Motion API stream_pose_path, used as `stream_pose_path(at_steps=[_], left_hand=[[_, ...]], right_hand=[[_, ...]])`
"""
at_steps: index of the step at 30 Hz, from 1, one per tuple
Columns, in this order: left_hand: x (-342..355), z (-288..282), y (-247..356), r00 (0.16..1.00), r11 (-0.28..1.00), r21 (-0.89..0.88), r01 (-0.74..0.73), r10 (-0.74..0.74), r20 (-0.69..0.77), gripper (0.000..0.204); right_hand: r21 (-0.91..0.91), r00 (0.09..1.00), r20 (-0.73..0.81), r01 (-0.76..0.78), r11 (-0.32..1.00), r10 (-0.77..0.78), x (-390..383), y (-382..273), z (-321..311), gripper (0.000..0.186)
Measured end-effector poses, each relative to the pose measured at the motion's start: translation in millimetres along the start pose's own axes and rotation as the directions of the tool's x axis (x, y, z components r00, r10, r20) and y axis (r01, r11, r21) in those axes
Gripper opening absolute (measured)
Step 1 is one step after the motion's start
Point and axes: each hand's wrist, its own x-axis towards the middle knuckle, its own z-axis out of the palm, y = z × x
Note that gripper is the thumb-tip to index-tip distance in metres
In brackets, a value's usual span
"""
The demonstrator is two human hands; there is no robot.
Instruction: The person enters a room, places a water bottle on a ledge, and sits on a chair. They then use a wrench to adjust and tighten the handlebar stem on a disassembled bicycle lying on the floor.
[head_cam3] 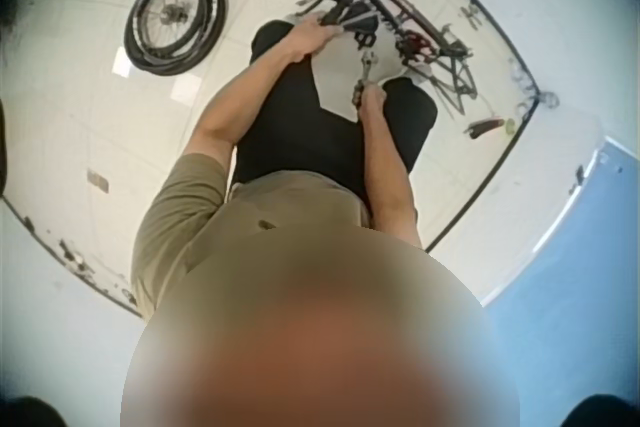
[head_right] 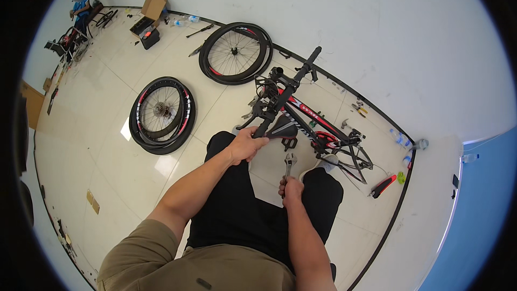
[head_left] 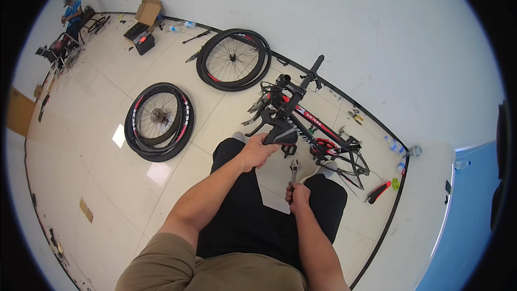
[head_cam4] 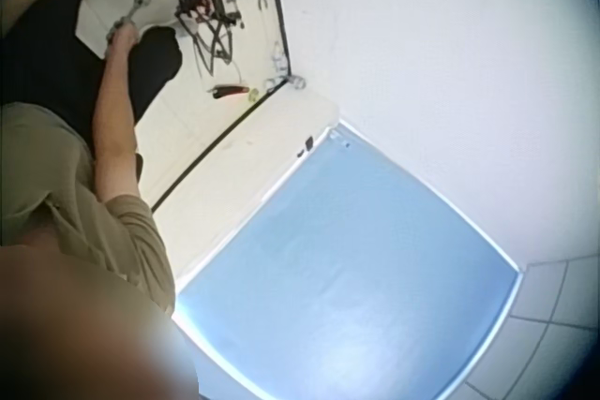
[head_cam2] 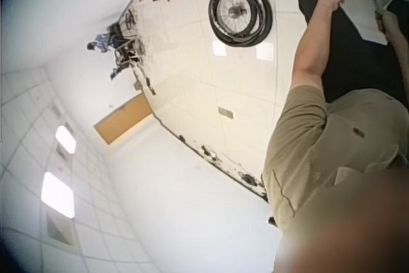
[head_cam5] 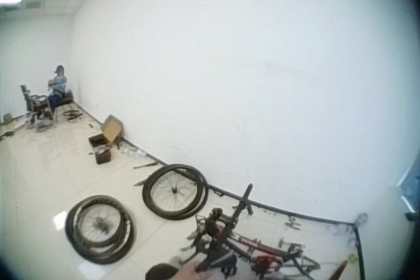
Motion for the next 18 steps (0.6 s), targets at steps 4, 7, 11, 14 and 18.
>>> stream_pose_path(at_steps=[4,7,11,14,18], left_hand=[[0.4,-0.8,1.7,1.0,1.0,0.003,0.006,-0.006,0.0,0.016],[0.4,-1.6,1.3,1.0,1.0,0.001,0.011,-0.011,0.0,0.015],[-0.7,-2.9,-2.5,1.0,1.0,0.001,-0.012,0.012,0.006,0.014],[-0.6,-4.2,-3.7,1.0,1.0,0.008,-0.021,0.021,0.003,0.013],[-2.4,-6.7,-2.5,0.999,1.0,0.002,-0.023,0.023,0.025,0.013]], right_hand=[[-0.01,1.0,-0.014,0.007,1.0,-0.007,1.2,0.2,2.5,0.012],[0.0,1.0,-0.005,0.007,1.0,-0.007,1.6,0.1,1.3,0.012],[0.016,1.0,0.002,-0.001,1.0,0.001,1.8,-0.3,0.2,0.012],[0.016,1.0,-0.005,0.001,1.0,-0.001,1.3,-1.2,2.4,0.013],[0.019,0.999,-0.024,0.038,0.999,-0.038,-2.9,-1.7,6.4,0.016]])
